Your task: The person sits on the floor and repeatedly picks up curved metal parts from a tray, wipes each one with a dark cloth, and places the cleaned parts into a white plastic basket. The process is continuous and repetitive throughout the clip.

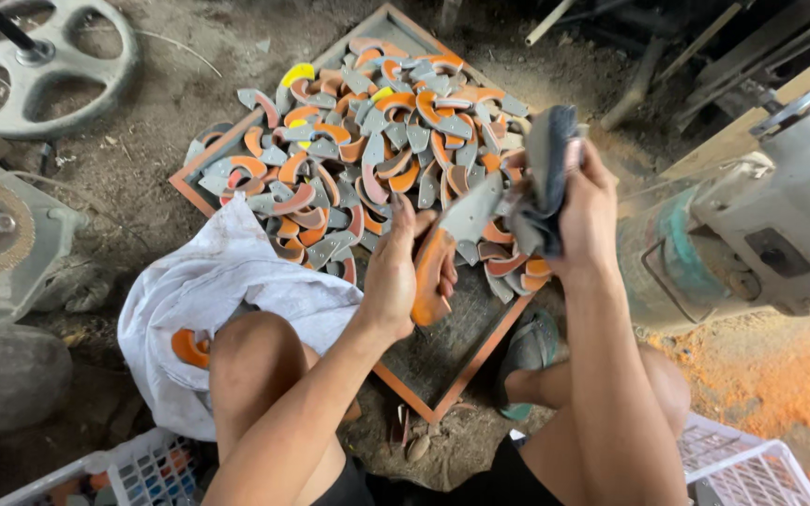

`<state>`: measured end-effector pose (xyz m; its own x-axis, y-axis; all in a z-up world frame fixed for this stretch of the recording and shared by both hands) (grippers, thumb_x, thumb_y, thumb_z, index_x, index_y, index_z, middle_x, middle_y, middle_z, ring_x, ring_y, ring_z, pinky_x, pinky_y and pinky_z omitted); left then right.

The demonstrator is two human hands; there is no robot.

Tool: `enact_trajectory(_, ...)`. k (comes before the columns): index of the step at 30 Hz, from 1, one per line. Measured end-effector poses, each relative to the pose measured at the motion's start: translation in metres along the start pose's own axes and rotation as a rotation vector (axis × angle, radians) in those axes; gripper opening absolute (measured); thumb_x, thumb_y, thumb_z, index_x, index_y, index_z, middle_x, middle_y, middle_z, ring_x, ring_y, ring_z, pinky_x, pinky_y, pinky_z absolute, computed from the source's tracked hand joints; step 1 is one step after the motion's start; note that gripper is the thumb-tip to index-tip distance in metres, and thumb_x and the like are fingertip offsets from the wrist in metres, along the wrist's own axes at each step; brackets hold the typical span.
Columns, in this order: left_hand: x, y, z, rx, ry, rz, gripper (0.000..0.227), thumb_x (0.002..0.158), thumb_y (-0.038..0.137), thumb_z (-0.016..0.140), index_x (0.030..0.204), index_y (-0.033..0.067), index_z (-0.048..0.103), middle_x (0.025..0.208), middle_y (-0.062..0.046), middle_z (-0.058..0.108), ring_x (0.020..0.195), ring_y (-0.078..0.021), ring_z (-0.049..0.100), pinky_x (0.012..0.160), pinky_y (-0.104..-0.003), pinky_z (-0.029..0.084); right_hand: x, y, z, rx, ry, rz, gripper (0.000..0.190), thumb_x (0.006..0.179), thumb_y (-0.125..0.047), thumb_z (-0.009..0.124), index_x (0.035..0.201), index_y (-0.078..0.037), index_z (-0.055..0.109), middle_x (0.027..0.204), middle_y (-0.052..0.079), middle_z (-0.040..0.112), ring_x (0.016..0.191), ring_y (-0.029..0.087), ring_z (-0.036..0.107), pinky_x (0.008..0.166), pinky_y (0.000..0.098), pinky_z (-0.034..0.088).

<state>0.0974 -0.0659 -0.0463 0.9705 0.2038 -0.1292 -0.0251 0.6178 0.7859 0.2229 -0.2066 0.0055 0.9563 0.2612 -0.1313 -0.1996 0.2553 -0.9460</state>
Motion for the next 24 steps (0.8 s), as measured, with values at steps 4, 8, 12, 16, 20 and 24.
enact_trajectory(4,0.007,-0.005,-0.014,0.019,0.123,-0.061,0.067,0.1,0.065,0.039,0.092,0.0014,0.06,0.067,-0.006,0.058,0.051,-0.0143,0.059,0.043,-0.03,0.049,-0.046,-0.02,0.065,-0.568,-0.503,-0.535,0.05,0.09,-0.002,0.071,0.135,0.004,0.05,0.119,0.023,0.063,0.111,0.033,0.057,0.093,0.044,0.047)
enact_trajectory(8,0.002,-0.007,-0.009,0.247,0.099,0.002,0.071,0.101,0.067,0.035,0.088,0.0026,0.061,0.062,-0.005,0.057,0.047,-0.013,0.057,0.042,-0.028,0.047,-0.038,0.031,0.06,-0.407,-0.404,-0.097,0.042,0.092,-0.005,0.075,0.129,-0.004,0.055,0.102,0.007,0.068,0.095,0.016,0.064,0.087,0.0325,0.056)
enact_trajectory(12,-0.003,0.002,-0.002,0.263,0.093,0.109,0.071,0.109,0.066,0.035,0.083,0.0022,0.053,0.061,-0.003,0.048,0.048,-0.0123,0.054,0.042,-0.028,0.048,-0.036,0.014,0.059,-0.584,-0.294,-0.263,0.033,0.096,-0.009,0.076,0.123,-0.003,0.058,0.107,0.005,0.069,0.101,0.015,0.065,0.092,0.0317,0.054)
enact_trajectory(16,-0.007,0.011,-0.004,0.149,0.044,0.015,0.066,0.101,0.064,0.038,0.088,0.0028,0.06,0.062,-0.006,0.06,0.047,-0.0138,0.059,0.042,-0.028,0.049,-0.039,-0.019,0.05,-0.694,-0.357,-0.577,0.047,0.089,-0.007,0.075,0.13,0.0,0.054,0.112,0.009,0.065,0.104,0.018,0.062,0.092,0.0332,0.051)
enact_trajectory(20,-0.01,0.02,0.002,-0.025,-0.003,-0.019,0.062,0.102,0.062,0.045,0.095,0.003,0.063,0.067,-0.006,0.06,0.051,-0.0138,0.058,0.045,-0.028,0.048,0.006,-0.028,-0.032,-0.405,0.151,-0.312,0.025,0.104,-0.018,0.069,0.121,-0.002,0.062,0.106,0.01,0.072,0.088,0.019,0.063,0.076,0.0334,0.052)
enact_trajectory(24,-0.001,0.013,-0.003,-0.276,-0.022,-0.009,0.05,0.103,0.056,0.05,0.107,0.0076,0.064,0.081,-0.002,0.061,0.067,-0.0117,0.061,0.06,-0.028,0.053,-0.007,-0.009,-0.019,0.325,-0.145,-0.118,0.04,0.106,-0.036,0.06,0.127,-0.002,0.059,0.11,0.013,0.069,0.092,0.024,0.066,0.081,0.0369,0.055)
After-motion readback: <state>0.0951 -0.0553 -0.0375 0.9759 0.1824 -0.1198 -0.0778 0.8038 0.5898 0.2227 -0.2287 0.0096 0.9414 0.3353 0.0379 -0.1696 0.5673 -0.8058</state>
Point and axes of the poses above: each hand's wrist, its own x-axis towards the middle knuckle, its own z-axis out of the palm, y = z × x, the point moved 10 cm from there along x, towards the middle knuckle
